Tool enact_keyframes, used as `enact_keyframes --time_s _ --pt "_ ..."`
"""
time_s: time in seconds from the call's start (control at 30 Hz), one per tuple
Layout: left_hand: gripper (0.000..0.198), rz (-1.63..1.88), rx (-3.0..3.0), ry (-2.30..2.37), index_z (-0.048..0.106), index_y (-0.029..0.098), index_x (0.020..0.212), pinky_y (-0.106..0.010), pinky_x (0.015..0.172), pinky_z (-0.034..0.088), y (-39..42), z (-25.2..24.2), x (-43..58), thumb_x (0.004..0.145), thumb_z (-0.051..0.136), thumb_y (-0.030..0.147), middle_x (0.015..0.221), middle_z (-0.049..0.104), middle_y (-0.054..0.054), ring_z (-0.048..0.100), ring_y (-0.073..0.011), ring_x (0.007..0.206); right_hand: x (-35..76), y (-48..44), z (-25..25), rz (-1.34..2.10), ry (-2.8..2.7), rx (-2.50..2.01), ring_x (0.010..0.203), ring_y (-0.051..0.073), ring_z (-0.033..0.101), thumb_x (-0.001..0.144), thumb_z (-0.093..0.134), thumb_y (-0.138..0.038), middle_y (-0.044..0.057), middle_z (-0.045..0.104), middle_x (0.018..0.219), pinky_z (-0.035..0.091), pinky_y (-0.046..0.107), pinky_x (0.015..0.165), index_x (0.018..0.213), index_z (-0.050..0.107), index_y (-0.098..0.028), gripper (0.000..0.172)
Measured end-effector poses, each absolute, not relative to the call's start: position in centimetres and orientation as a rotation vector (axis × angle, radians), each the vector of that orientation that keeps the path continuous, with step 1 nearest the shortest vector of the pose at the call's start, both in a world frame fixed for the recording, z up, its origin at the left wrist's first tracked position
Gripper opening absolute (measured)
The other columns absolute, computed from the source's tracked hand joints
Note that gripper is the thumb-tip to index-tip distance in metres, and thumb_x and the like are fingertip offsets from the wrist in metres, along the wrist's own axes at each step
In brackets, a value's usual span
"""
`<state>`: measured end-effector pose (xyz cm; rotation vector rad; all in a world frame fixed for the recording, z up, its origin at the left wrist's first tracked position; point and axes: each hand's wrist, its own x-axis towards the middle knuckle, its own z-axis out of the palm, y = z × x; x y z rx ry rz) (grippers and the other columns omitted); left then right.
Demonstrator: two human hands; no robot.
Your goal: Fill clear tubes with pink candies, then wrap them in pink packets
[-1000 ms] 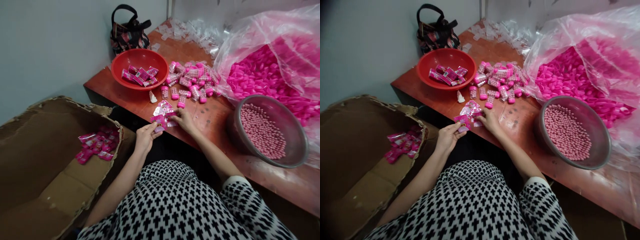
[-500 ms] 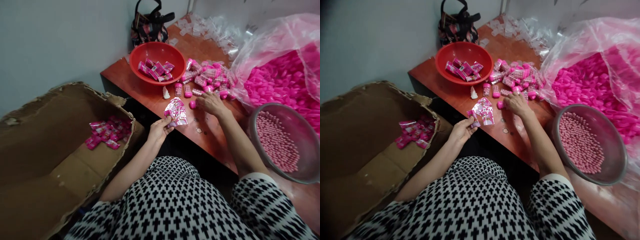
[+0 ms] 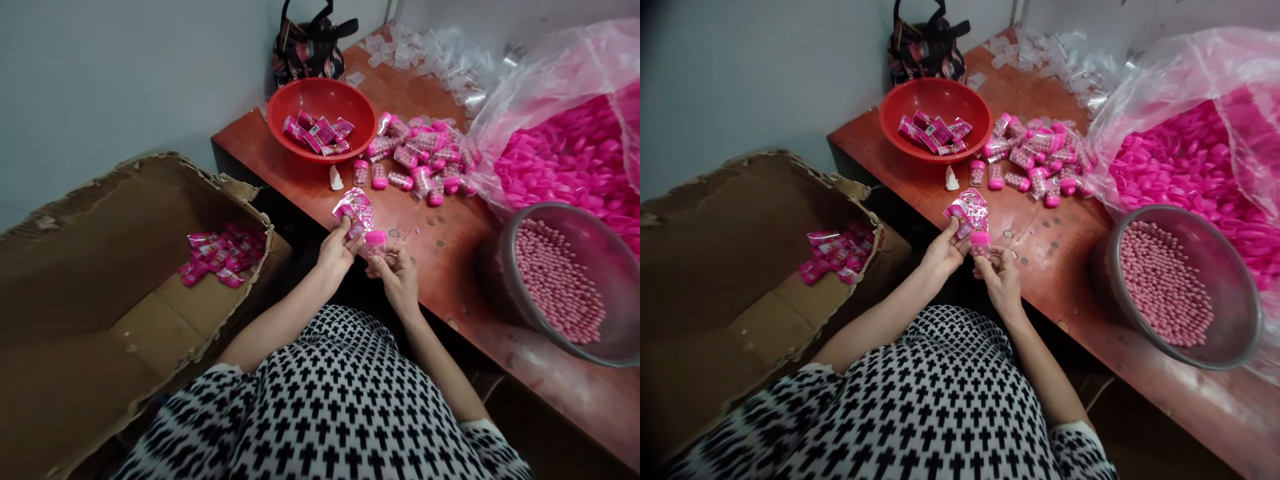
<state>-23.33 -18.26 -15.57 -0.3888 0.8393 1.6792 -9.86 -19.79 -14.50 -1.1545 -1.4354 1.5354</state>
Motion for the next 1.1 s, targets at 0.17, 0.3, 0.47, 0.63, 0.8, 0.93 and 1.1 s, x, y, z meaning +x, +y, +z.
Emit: enact_keyframes --time_s 0.17,0.3,0.47,0.63,0.8,0.93,1.1 --pt "0.021 1.691 -0.327 0.816 0.059 0.013 0.071 -0.02 0.057 0.047 -18.3 -15.0 -21.9 0.071 0.076 0.026 0.063 0.062 0.0 0.058 -0.0077 0.053 -10.6 -20.1 -15.8 1.528 -1.383 -1.146 0.059 0.012 0.066 0.077 0.067 -0.041 -0.001 0.07 0.082 0.059 0.027 0.057 0.096 0.051 -0.021 0.032" --pt "0.028 1.731 -0.187 0.851 0.058 0.013 0.069 -0.019 0.052 0.042 -18.5 -14.3 -21.3 0.063 0.081 0.028 0.059 0.06 0.002 0.054 -0.0062 0.049 -10.7 -19.9 -16.2 1.573 -1.28 -1.104 0.055 0.01 0.064 0.076 0.068 -0.039 -0.002 0.07 0.075 0.058 0.025 0.053 0.095 0.051 -0.02 0.031" --pt "0.037 1.69 0.109 0.894 0.059 0.012 0.071 -0.02 0.047 0.04 -18.9 -13.5 -21.5 0.055 0.084 0.034 0.057 0.059 0.003 0.052 -0.0071 0.046 -10.6 -19.4 -16.2 1.646 -1.231 -1.038 0.049 0.01 0.062 0.073 0.071 -0.037 -0.004 0.069 0.067 0.056 0.023 0.049 0.091 0.053 -0.02 0.031" --pt "0.038 1.604 0.29 0.928 0.06 0.011 0.07 -0.022 0.048 0.043 -19.2 -14.0 -22.0 0.053 0.085 0.035 0.056 0.06 0.002 0.053 -0.0086 0.045 -10.7 -19.3 -16.4 1.506 -1.282 -1.042 0.052 0.01 0.063 0.075 0.07 -0.037 -0.003 0.069 0.071 0.057 0.024 0.052 0.09 0.055 -0.019 0.028" --pt "0.035 1.532 0.284 0.961 0.06 0.01 0.063 -0.022 0.05 0.044 -19.2 -14.5 -22.3 0.054 0.084 0.034 0.055 0.06 0.0 0.054 -0.0087 0.048 -10.6 -19.1 -16.7 1.381 -1.356 -1.058 0.058 0.01 0.065 0.074 0.071 -0.034 -0.002 0.069 0.075 0.057 0.022 0.054 0.089 0.056 -0.019 0.026" --pt "0.033 1.486 0.34 1.015 0.062 0.01 0.06 -0.021 0.046 0.04 -19.1 -14.3 -22.5 0.054 0.083 0.033 0.053 0.058 0.0 0.051 -0.0069 0.045 -10.5 -18.6 -16.6 1.663 -1.222 -0.992 0.047 0.009 0.061 0.076 0.069 -0.035 -0.004 0.068 0.066 0.054 0.021 0.046 0.088 0.056 -0.019 0.025" --pt "0.029 1.519 0.369 1.063 0.063 0.009 0.06 -0.021 0.05 0.043 -19.2 -14.4 -22.2 0.057 0.081 0.032 0.056 0.06 -0.001 0.054 -0.0081 0.049 -10.7 -18.6 -16.4 1.586 -1.224 -1.017 0.047 0.008 0.061 0.073 0.072 -0.034 -0.004 0.068 0.067 0.054 0.02 0.047 0.086 0.055 -0.018 0.026"
